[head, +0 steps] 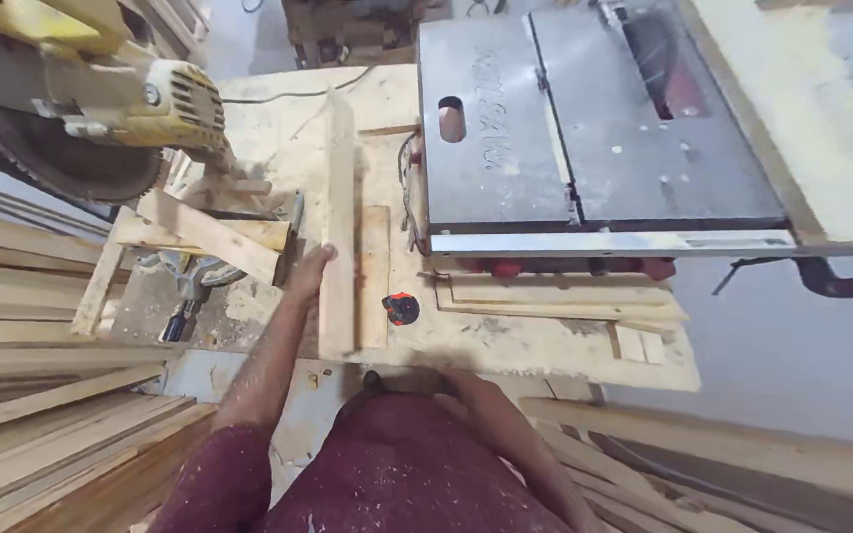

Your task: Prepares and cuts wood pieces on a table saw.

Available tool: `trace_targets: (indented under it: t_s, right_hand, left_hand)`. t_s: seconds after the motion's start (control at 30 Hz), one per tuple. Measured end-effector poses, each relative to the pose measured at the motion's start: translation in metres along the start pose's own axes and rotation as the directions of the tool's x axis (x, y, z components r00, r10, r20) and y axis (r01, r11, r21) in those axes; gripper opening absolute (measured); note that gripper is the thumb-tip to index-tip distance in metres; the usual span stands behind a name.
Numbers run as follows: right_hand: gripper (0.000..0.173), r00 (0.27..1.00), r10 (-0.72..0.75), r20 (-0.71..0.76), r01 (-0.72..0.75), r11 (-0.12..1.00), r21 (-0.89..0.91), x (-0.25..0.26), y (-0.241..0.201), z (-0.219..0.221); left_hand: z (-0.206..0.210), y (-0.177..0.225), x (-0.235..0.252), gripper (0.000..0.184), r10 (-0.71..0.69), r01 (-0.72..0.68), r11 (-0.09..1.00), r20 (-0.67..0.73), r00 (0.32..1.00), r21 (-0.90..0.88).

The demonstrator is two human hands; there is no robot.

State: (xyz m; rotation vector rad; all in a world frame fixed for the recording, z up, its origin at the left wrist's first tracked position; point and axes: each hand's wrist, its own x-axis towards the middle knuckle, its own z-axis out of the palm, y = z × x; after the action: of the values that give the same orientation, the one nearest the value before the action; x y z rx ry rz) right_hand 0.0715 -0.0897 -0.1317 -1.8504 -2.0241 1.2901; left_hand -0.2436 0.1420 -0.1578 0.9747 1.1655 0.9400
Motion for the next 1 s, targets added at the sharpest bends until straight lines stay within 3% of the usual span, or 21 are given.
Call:
trace_targets:
  t_s: [0.03, 0.1, 0.17, 0.27, 0.43, 0.5, 0.57, 0.63, 0.7, 0.73, 0.77, 0.8, 0.83, 0.9, 0.93, 1.0]
  right_hand:
    - [0.052, 0.999, -0.034, -0.037, 0.035, 0.998, 0.05, 0.001, -0.002, -0.006]
    - [0.06, 0.987, -0.133, -0.092, 0.147, 0.976, 0.163, 0.002, -0.011, -0.018]
    - [0.069, 0.952, -0.285, -0.114, 0.307, 0.9, 0.308, 0.001, -0.028, -0.033]
    - [0.085, 0.924, -0.368, -0.108, 0.374, 0.802, 0.466, -0.013, -0.064, -0.058]
    - [0.065, 0.87, -0.386, -0.308, 0.446, 0.881, 0.157, -0.046, -0.078, -0.07]
    - [0.058, 0.844, -0.414, -0.341, 0.484, 0.862, 0.153, -0.054, -0.068, -0.078]
    - [0.061, 0.834, -0.455, -0.312, 0.549, 0.739, 0.389, -0.058, -0.057, -0.084]
    - [0.082, 0.843, -0.512, -0.166, 0.469, 0.547, 0.694, -0.057, -0.043, -0.089]
    - [0.094, 0.844, -0.526, -0.104, 0.382, 0.453, 0.806, -0.054, -0.025, -0.09]
    - [0.094, 0.87, -0.463, -0.171, 0.41, 0.483, 0.774, -0.059, -0.018, -0.089]
    - [0.095, 0.896, -0.342, -0.283, 0.441, 0.617, 0.651, -0.07, -0.012, -0.09]
    - [0.099, 0.884, -0.201, -0.421, 0.394, 0.807, 0.44, -0.084, -0.007, -0.092]
    - [0.104, 0.813, -0.13, -0.567, 0.293, 0.934, 0.205, -0.097, 0.001, -0.09]
    - [0.111, 0.598, -0.197, -0.776, 0.092, 0.98, -0.177, -0.118, 0.02, -0.085]
    - [0.117, 0.563, -0.211, -0.799, 0.016, 0.969, -0.246, -0.131, 0.027, -0.085]
    - [0.115, 0.597, -0.15, -0.788, 0.003, 0.983, -0.184, -0.161, 0.034, -0.085]
  left_hand:
    - [0.008, -0.001, -0.019, 0.052, 0.093, -0.07, 0.967, 0.082, 0.992, -0.245]
    - [0.028, 0.003, -0.042, 0.073, 0.25, -0.039, 0.802, 0.275, 0.928, -0.596]
    - [0.054, 0.015, -0.057, 0.068, 0.371, -0.021, 0.691, 0.329, 0.869, -0.723]
    - [0.089, 0.038, -0.072, 0.053, 0.514, -0.092, 0.626, 0.321, 0.796, -0.775]
    - [0.127, 0.062, -0.085, 0.044, 0.61, -0.063, 0.539, 0.338, 0.717, -0.84]
    - [0.143, 0.068, -0.089, 0.044, 0.639, -0.02, 0.522, 0.376, 0.671, -0.852]
    - [0.157, 0.072, -0.093, 0.044, 0.659, 0.03, 0.509, 0.412, 0.629, -0.86]
    - [0.171, 0.075, -0.094, 0.042, 0.65, 0.063, 0.54, 0.463, 0.603, -0.839]
    - [0.183, 0.079, -0.091, 0.043, 0.595, 0.039, 0.636, 0.521, 0.612, -0.771]
    - [0.188, 0.084, -0.091, 0.047, 0.555, -0.02, 0.694, 0.517, 0.652, -0.72]
    - [0.193, 0.094, -0.091, 0.052, 0.529, -0.105, 0.739, 0.476, 0.702, -0.666]
    - [0.198, 0.104, -0.091, 0.051, 0.519, -0.195, 0.752, 0.384, 0.763, -0.629]
    - [0.203, 0.115, -0.092, 0.05, 0.521, -0.268, 0.742, 0.276, 0.808, -0.615]
    - [0.208, 0.132, -0.087, 0.058, 0.528, -0.297, 0.761, 0.285, 0.8, -0.577]
    - [0.218, 0.137, -0.084, 0.055, 0.492, -0.299, 0.797, 0.276, 0.826, -0.524]
    - [0.247, 0.131, -0.08, 0.041, 0.411, -0.302, 0.857, 0.202, 0.889, -0.418]
